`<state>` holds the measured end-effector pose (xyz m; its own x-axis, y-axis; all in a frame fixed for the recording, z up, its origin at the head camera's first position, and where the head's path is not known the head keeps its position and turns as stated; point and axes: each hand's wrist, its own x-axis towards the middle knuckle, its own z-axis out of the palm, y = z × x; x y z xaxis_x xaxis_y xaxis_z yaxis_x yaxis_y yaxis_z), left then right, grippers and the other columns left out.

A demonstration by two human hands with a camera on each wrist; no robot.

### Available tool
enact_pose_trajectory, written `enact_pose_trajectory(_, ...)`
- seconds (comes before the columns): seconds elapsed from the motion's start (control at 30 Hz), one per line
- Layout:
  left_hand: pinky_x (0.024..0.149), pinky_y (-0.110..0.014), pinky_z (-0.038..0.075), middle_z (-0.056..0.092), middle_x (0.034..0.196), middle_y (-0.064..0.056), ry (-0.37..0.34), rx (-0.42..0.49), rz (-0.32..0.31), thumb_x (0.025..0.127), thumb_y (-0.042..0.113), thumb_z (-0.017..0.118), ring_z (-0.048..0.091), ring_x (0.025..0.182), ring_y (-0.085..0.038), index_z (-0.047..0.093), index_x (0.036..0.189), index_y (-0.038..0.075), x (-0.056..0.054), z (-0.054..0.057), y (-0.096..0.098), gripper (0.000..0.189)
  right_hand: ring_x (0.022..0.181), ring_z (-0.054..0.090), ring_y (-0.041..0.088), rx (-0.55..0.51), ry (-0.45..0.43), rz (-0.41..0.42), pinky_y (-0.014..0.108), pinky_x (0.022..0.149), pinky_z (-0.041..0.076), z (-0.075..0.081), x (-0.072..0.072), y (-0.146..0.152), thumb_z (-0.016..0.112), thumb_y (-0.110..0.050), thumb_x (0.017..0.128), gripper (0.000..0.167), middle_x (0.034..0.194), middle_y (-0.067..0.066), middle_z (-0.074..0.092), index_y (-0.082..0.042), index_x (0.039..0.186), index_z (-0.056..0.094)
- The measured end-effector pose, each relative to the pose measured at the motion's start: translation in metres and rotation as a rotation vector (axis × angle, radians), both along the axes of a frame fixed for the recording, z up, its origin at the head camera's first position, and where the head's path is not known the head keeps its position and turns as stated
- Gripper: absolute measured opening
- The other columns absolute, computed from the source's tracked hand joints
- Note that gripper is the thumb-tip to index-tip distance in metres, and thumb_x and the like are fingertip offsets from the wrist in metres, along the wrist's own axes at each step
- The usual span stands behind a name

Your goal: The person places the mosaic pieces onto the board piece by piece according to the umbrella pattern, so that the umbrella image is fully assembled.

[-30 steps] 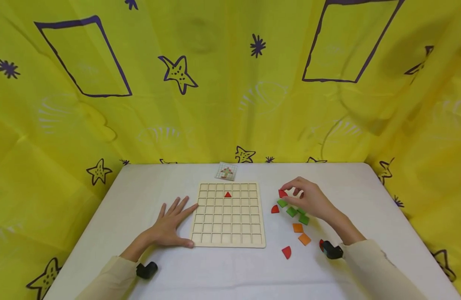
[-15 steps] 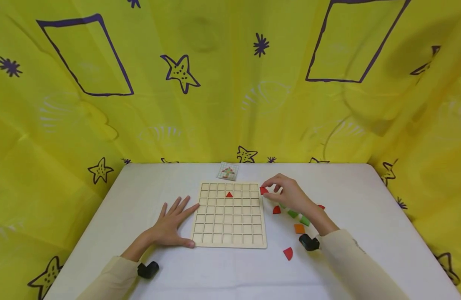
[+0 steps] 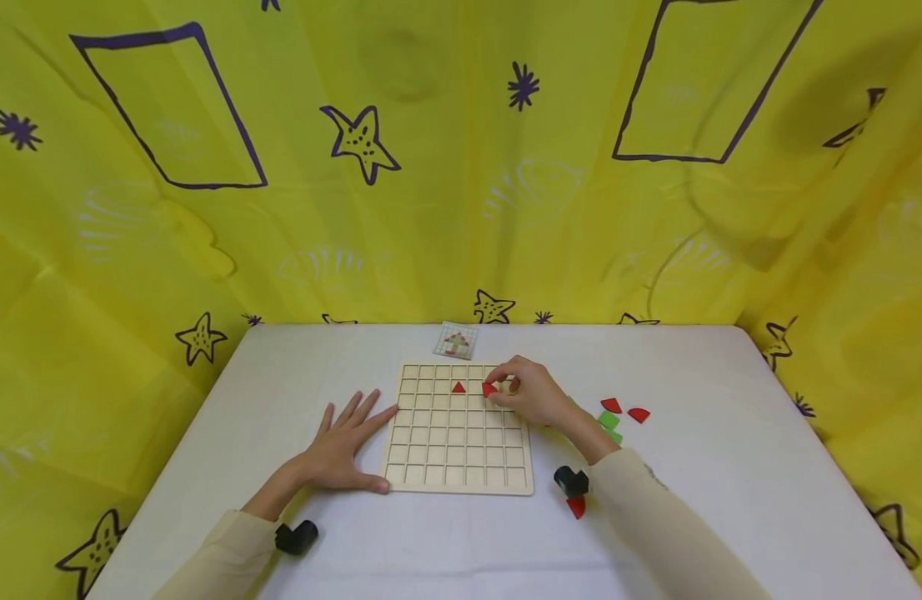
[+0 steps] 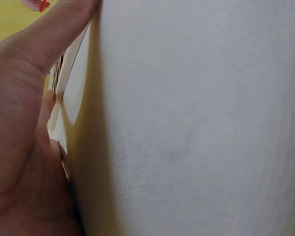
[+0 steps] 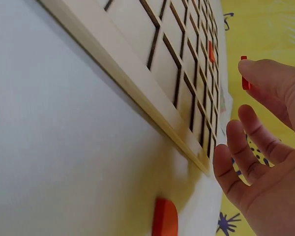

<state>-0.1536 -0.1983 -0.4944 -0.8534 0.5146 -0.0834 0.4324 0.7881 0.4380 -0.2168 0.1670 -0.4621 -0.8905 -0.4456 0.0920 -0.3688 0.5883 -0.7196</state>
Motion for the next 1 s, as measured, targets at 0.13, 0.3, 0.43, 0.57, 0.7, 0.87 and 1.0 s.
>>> enact_pose_trajectory(0.13, 0.115, -0.076, -0.006, 0.011, 0.171, -0.019, -0.006, 0.005, 0.005, 0.071, 0.066, 0.084, 0.000, 0.156, -0.046, 0.032, 0.163, 0.022, 0.000, 0.001, 0.000, 0.114, 0.079, 0.055, 0.018, 0.012, -0.013, 0.001, 0.029, 0.069, 0.047, -0.008, -0.001, -0.011, 0.082, -0.017, 0.089, 0.023, 0.102, 0.006, 0.065, -0.010, 0.110, 0.076)
enact_pose_trajectory(0.3, 0.115, -0.075, -0.005, 0.011, 0.171, -0.019, -0.005, -0.002, 0.011, 0.071, 0.066, 0.084, 0.000, 0.156, -0.045, 0.033, 0.162, 0.022, 0.000, 0.001, 0.000, 0.114, 0.074, 0.049, 0.017, 0.044, 0.014, -0.005, 0.030, 0.066, 0.042, -0.012, -0.001, -0.023, 0.083, -0.015, 0.088, 0.021, 0.098, 0.006, 0.064, -0.008, 0.107, 0.077)
enact_pose_trajectory(0.43, 0.115, -0.075, -0.006, 0.010, 0.171, -0.017, -0.004, -0.015, 0.013, 0.071, 0.068, 0.083, -0.001, 0.157, -0.043, 0.032, 0.163, 0.023, -0.001, 0.000, 0.000, 0.115, 0.071, 0.046, 0.016, 0.076, 0.022, -0.025, 0.030, 0.064, 0.040, -0.014, 0.000, -0.030, 0.082, -0.014, 0.088, 0.019, 0.099, 0.006, 0.064, -0.008, 0.106, 0.077)
enact_pose_trajectory(0.57, 0.116, -0.074, -0.007, 0.008, 0.172, -0.015, 0.000, -0.019, 0.013, 0.071, 0.069, 0.082, -0.002, 0.157, -0.042, 0.031, 0.163, 0.025, -0.002, -0.002, 0.000, 0.115, 0.074, 0.046, 0.017, 0.107, 0.000, -0.049, 0.032, 0.066, 0.040, -0.015, 0.000, -0.033, 0.081, -0.015, 0.089, 0.018, 0.099, 0.004, 0.063, -0.011, 0.105, 0.077)
enact_pose_trajectory(0.7, 0.116, -0.073, -0.007, 0.008, 0.172, -0.014, -0.002, -0.025, 0.013, 0.071, 0.069, 0.082, -0.003, 0.157, -0.041, 0.030, 0.163, 0.025, -0.003, -0.003, 0.000, 0.115, 0.077, 0.048, 0.018, 0.141, -0.012, -0.058, 0.032, 0.068, 0.041, -0.016, 0.000, -0.034, 0.080, -0.016, 0.089, 0.018, 0.100, 0.003, 0.063, -0.012, 0.106, 0.077)
enact_pose_trajectory(0.87, 0.116, -0.074, -0.007, 0.008, 0.172, -0.015, -0.003, -0.028, 0.014, 0.071, 0.069, 0.082, -0.002, 0.157, -0.042, 0.031, 0.163, 0.025, -0.002, -0.004, 0.000, 0.115, 0.083, 0.051, 0.019, 0.155, -0.014, -0.056, 0.034, 0.073, 0.044, -0.017, -0.001, -0.035, 0.080, -0.016, 0.089, 0.017, 0.101, 0.003, 0.064, -0.013, 0.106, 0.077)
enact_pose_trajectory(1.0, 0.116, -0.074, -0.007, 0.009, 0.172, -0.015, -0.008, -0.019, 0.015, 0.070, 0.069, 0.083, -0.002, 0.157, -0.042, 0.031, 0.163, 0.024, -0.001, -0.002, 0.001, 0.115, 0.088, 0.053, 0.020, 0.163, -0.013, -0.050, 0.036, 0.077, 0.045, -0.017, -0.001, -0.036, 0.081, -0.017, 0.089, 0.016, 0.100, 0.003, 0.063, -0.014, 0.104, 0.077)
